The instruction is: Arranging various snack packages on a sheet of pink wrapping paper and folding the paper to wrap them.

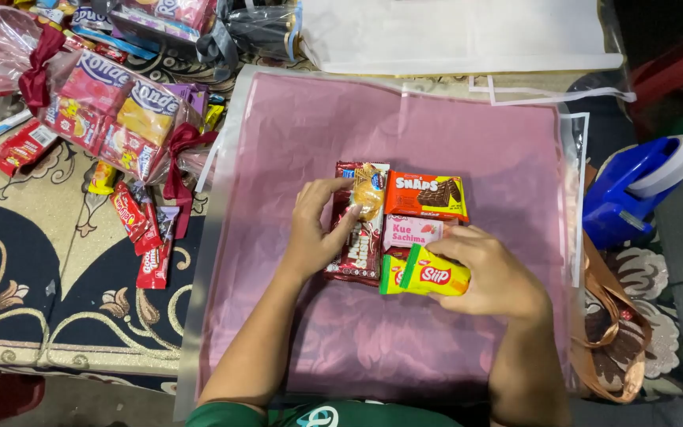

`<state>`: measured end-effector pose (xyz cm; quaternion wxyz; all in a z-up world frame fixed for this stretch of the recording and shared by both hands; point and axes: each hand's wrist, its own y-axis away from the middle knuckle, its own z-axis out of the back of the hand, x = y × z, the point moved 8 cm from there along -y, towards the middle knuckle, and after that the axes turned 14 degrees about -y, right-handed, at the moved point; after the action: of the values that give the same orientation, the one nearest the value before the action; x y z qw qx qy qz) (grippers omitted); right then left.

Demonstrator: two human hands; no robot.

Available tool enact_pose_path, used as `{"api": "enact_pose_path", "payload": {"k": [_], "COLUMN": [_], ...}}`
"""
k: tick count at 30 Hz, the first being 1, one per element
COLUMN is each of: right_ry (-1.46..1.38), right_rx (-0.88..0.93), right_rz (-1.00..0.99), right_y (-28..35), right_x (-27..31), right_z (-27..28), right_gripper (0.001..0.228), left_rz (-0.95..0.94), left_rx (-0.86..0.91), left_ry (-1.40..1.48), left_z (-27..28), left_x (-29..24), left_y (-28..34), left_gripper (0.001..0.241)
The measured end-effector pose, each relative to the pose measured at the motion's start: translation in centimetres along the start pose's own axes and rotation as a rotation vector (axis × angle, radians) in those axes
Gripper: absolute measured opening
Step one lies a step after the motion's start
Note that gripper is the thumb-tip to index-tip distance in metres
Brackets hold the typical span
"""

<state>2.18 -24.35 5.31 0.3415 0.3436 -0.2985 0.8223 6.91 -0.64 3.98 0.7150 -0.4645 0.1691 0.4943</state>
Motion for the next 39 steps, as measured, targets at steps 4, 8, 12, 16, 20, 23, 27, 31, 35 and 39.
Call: {"api": "enact_pose_path", "payload": {"k": [4,8,12,16,20,23,27,31,35,39], "right_ry": [0.018,0.015,0.075,0.169,0.324,0.403,0.48,0.417,-0.054,-0.388], "right_rx": [0.012,0.063,0.113,0.184,0.324,0.396,0.469,0.522,0.49,-0.323], "right_rz": [-0.001,0.004,-0.004,-0.109,-0.219,-0.3,-0.279,-0.243,-0.188,-0.229], "right_y": [-0.9,-0.9,-1.0,-0.2,1.0,1.7,1.9,1.2,0.5,0.3], "right_x": [-0.2,0.2,0.8,0.6,0.0,-0.9,-1.0,0.0,0.5,-3.3], "right_z": [-0.8,-2.4,-3.6,-5.0,-7.0,-8.2,-10.4,-10.5,-7.4,-1.0], "right_gripper": [0.063,0.063,0.064,0.059,0.054,0.053,0.048,0.046,0.048,0.06], "left_rz": [-0.015,-0.027,-0.015,-0.03,-0.026,-0.03,-0.045,-0.045,-0.047,-0.01], "left_rx": [0.007,0.005,0.011,0.006,0.016,0.042,0.03,0.039,0.011,0.024], "left_ry": [0.002,-0.015,-0.019,-0.032,-0.1,-0.147,-0.151,-0.155,-0.075,0.093], "left_z": [-0.3,-0.2,-0.2,-0.2,0.2,0.2,0.2,0.2,0.0,0.3], "left_x": [-0.1,-0.2,0.0,0.0,-0.4,-0.8,-1.0,-1.1,-0.7,-0.9], "left_y": [0.1,0.1,0.1,0.0,-0.2,-0.2,-0.2,-0.2,-0.1,-0.1], "left_gripper": [0.035,0.034,0.034,0.033,0.028,0.027,0.027,0.027,0.027,0.028]}}
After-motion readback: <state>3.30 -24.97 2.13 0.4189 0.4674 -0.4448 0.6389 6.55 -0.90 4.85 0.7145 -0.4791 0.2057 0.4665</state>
